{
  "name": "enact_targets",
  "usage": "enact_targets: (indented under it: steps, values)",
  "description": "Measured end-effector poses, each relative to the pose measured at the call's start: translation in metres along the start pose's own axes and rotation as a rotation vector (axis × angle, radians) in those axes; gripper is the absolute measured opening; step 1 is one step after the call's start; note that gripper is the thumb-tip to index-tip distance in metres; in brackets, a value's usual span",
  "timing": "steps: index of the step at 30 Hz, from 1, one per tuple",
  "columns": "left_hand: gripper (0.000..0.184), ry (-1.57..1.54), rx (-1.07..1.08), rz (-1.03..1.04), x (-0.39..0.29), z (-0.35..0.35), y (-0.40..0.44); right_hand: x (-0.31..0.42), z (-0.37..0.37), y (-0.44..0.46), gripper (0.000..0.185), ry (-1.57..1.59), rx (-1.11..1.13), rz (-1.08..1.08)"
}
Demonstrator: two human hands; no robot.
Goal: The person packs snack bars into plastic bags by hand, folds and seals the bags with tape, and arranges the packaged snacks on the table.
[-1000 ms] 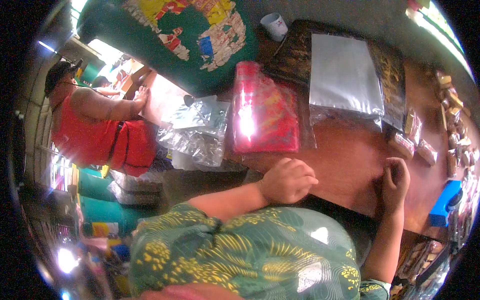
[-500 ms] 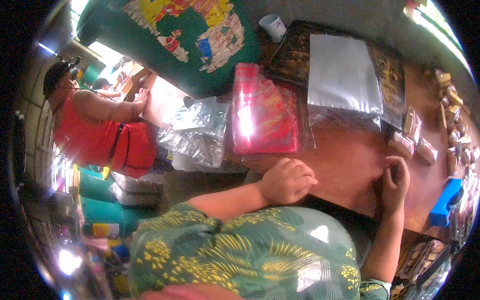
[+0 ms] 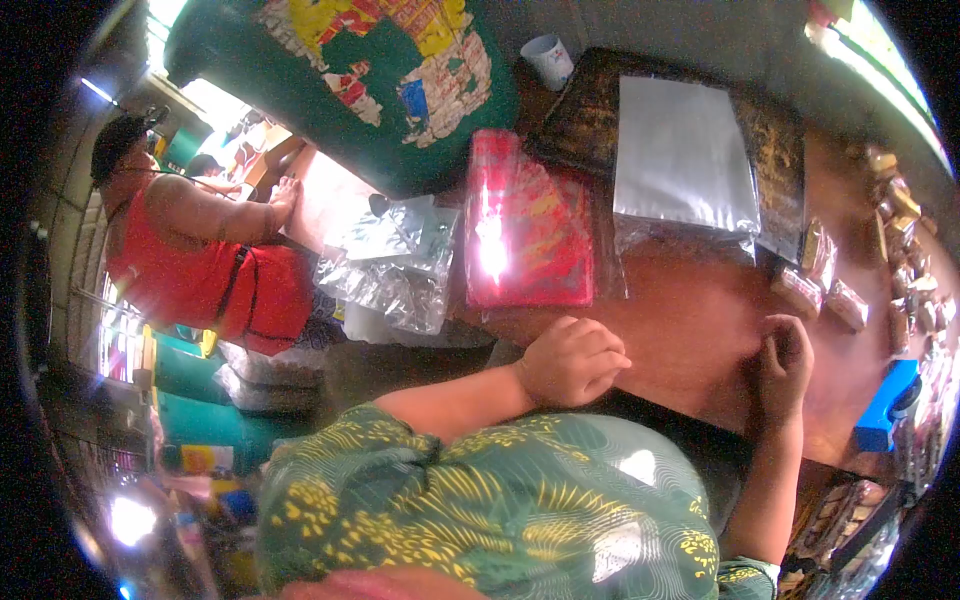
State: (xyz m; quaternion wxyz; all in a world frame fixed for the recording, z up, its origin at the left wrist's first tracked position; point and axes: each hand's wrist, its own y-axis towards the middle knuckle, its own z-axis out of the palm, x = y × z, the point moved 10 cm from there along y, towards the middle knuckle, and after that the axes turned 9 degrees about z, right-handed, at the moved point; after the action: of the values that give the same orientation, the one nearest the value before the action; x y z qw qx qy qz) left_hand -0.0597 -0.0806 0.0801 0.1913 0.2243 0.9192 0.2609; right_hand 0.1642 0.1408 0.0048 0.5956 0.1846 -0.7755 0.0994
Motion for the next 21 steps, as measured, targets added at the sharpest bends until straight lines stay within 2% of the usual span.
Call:
enact_targets:
  steps: [21]
  values:
    - [0.017,0.007,-0.002,0.007,0.0003,0.0015,-0.0012,0.0021,-0.0009,0.0009,0.017,-0.01,-0.012,-0.032]
